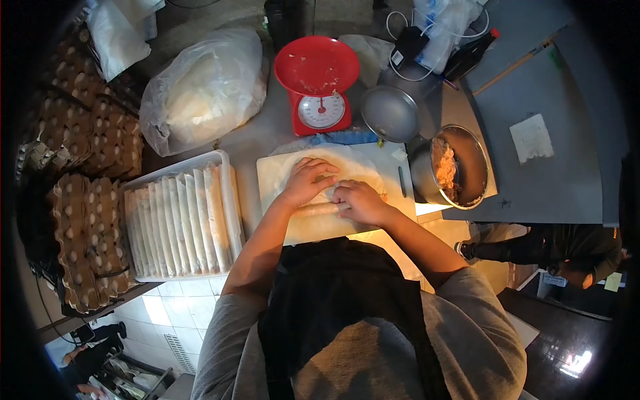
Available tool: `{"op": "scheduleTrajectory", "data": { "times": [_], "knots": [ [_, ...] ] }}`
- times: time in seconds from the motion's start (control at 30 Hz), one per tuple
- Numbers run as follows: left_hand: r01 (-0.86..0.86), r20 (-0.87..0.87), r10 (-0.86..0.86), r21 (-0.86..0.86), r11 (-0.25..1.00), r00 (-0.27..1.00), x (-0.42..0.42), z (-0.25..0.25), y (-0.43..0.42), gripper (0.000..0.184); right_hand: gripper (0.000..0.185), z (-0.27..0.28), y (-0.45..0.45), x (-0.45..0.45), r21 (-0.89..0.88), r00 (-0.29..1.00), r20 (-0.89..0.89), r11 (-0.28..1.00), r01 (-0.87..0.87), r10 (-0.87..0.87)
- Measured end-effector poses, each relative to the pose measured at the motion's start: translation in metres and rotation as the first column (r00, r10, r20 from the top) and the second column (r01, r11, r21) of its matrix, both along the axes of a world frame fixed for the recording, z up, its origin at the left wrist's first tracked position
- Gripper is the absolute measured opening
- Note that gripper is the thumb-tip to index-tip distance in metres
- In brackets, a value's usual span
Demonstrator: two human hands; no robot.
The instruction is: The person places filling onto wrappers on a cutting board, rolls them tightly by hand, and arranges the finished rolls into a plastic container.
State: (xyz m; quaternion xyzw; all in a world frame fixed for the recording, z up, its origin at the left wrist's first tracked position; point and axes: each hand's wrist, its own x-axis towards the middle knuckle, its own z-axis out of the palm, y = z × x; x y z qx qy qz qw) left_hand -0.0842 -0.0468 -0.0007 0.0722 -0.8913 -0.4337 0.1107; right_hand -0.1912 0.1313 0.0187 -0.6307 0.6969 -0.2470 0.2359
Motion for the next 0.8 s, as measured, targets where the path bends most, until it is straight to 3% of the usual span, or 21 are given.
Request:
{"op": "scheduleTrajectory", "data": {
  "times": [0.17, 0.43, 0.7, 0.8],
  "knots": [
    [-0.003, 0.046, -0.001, 0.104, 0.995, 0.999, -0.002, 0.0, -0.004, 0.032, 0.037, 0.009, -0.02, 0.027, 0.019, 0.994, 0.101, 0.999, 0.044, -0.046],
    [-0.007, 0.116, -0.025, 0.272, 0.962, 0.993, -0.005, 0.0, -0.009, 0.04, 0.031, 0.009, -0.029, 0.035, 0.042, 0.993, 0.095, 0.996, 0.073, -0.077],
    [-0.006, 0.129, -0.032, 0.285, 0.959, 0.991, -0.006, 0.001, -0.011, 0.04, 0.029, -0.002, -0.043, 0.046, 0.106, 0.975, 0.176, 0.987, 0.118, -0.136],
    [0.001, 0.127, -0.042, 0.309, 0.951, 0.991, -0.003, 0.005, -0.011, 0.04, 0.028, -0.012, -0.045, 0.061, -0.037, 0.98, 0.135, 0.988, 0.152, -0.145]
  ]
}}
